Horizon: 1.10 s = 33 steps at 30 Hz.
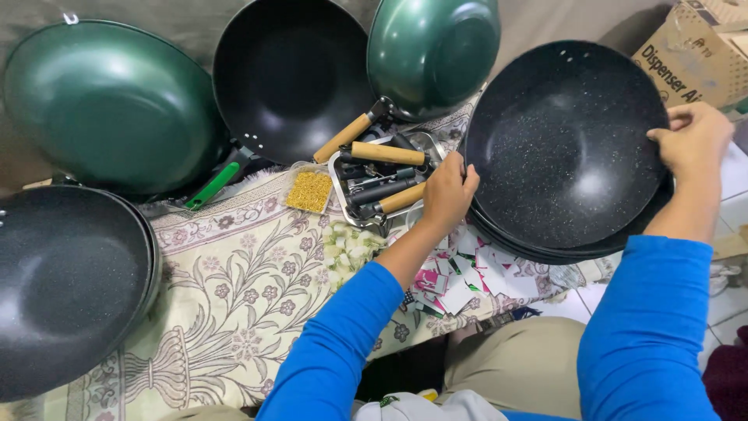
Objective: Assembling handles onto woks and cleaning them using a wrench and a cloth
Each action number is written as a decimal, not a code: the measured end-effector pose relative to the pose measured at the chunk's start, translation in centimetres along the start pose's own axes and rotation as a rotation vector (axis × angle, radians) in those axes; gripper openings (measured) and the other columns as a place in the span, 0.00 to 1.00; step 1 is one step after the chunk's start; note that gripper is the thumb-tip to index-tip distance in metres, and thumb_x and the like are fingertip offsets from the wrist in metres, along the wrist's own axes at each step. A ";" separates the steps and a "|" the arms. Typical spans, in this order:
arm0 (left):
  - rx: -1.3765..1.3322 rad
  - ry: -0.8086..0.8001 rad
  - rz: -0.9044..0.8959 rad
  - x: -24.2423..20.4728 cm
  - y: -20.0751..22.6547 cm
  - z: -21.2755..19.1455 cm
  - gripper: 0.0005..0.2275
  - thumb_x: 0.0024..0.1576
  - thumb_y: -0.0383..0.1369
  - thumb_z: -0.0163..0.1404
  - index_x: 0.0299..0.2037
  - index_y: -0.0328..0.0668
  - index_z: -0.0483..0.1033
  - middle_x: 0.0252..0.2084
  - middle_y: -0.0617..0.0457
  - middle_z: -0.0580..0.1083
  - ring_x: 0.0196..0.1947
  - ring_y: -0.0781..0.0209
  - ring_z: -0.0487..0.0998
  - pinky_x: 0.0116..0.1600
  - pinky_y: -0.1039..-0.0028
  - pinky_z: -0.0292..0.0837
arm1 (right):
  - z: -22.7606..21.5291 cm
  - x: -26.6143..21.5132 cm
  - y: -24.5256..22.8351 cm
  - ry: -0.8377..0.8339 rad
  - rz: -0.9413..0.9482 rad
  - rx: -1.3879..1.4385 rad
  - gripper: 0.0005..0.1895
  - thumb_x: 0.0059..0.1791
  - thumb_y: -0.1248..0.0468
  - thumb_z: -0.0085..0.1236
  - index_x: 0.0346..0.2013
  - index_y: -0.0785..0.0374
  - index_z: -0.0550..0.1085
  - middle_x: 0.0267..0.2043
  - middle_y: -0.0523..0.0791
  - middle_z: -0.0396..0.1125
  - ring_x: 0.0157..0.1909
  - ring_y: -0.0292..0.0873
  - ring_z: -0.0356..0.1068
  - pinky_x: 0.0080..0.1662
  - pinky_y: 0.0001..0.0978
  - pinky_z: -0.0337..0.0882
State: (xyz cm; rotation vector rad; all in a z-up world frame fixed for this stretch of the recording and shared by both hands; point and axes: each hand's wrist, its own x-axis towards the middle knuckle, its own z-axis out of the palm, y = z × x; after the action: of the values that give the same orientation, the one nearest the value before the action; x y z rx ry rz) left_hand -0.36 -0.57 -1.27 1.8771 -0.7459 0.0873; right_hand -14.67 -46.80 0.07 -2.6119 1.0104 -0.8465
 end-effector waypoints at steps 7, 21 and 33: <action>-0.046 0.152 0.113 1.5 3.9 -7.0 0.09 0.63 0.35 0.42 0.32 0.45 0.58 0.24 0.52 0.61 0.22 0.51 0.62 0.29 0.59 0.54 | -0.7 3.5 0.2 0.036 -0.053 0.552 0.11 0.63 0.64 0.60 0.55 0.52 0.65 0.47 0.40 0.57 0.49 0.41 0.63 0.55 0.36 0.64; 0.746 -0.092 -0.263 -6.4 -0.7 -39.7 0.17 0.66 0.48 0.45 0.30 0.46 0.66 0.29 0.44 0.75 0.35 0.35 0.75 0.34 0.49 0.61 | -7.6 -14.7 -38.8 -0.703 -0.184 0.532 0.19 0.53 0.62 0.63 0.19 0.57 0.69 0.15 0.43 0.62 0.18 0.35 0.61 0.26 0.26 0.63; 1.095 -0.267 -0.649 -16.7 -9.2 -45.1 0.23 0.66 0.52 0.37 0.42 0.47 0.84 0.38 0.38 0.82 0.43 0.33 0.83 0.48 0.47 0.76 | 13.6 -27.0 -41.8 -1.185 -0.560 0.301 0.18 0.52 0.53 0.50 0.23 0.58 0.74 0.12 0.45 0.71 0.18 0.39 0.75 0.28 0.29 0.76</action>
State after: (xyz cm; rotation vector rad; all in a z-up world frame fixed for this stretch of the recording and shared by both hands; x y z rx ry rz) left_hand 3.53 47.92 4.33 3.1407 -0.1843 -0.2197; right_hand -0.01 2.19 -6.55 -2.4319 -0.1599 0.4895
